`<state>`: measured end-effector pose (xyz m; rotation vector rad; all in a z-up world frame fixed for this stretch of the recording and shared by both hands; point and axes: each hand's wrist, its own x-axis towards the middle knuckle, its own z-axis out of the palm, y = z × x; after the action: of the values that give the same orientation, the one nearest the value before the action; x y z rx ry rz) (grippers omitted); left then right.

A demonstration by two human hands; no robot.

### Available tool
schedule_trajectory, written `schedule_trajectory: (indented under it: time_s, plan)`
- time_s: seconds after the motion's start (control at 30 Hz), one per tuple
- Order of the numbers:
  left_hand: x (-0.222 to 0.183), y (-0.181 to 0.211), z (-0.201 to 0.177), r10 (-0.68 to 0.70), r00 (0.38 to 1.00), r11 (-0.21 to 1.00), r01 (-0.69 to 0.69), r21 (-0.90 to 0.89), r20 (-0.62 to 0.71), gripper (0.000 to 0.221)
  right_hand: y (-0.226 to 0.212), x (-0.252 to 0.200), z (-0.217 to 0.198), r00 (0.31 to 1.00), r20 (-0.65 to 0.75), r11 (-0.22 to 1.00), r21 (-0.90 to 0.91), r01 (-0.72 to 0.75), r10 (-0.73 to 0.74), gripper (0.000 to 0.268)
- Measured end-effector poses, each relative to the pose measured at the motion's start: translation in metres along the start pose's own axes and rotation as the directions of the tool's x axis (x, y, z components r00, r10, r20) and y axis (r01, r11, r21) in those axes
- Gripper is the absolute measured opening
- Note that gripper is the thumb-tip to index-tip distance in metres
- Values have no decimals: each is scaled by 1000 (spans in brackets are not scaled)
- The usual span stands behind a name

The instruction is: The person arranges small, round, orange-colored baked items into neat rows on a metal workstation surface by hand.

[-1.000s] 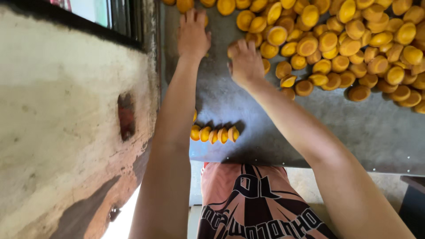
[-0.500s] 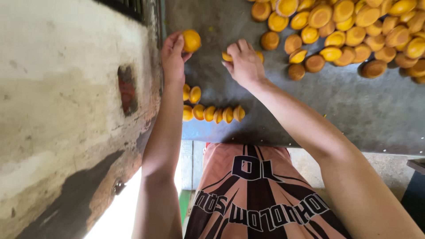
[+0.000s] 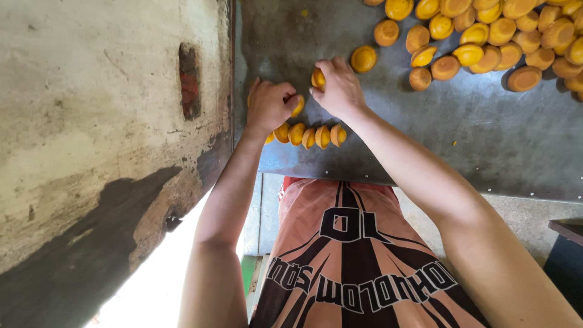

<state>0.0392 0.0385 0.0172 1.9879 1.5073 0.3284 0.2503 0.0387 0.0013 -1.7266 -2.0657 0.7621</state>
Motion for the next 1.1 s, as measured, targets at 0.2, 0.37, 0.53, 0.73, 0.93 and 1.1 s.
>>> schedule_trajectory:
  time_s: [0.2,0.37,0.53,0.73,0.93,1.1]
  plan:
    - [-1,-11,10,-9,1000,1000,8,-26,-28,14,-12,-46,24,995,-50,985,154,-75,83,63]
    - [1,-9,8,-1,1000,1000,1,-14,-10,14,-22,-45,31,992,-42,951,292,-102,119,76]
    - [6,0,0,63,994,998,-66,-23,-85,23,-8,-60,13,978,-42,918,354,-176,204,79]
    - [59,61,44,239,963,971,-238,27,-127,50,94,-92,-54,807,-561,961,-67,-269,186,46]
    - [99,107,93,260,964,948,-266,178,52,69,150,-109,-52,858,-510,955,-222,-194,55,43]
    - [75,92,87,197,979,980,-195,-40,53,65,178,-145,-34,819,-295,798,528,-291,493,26]
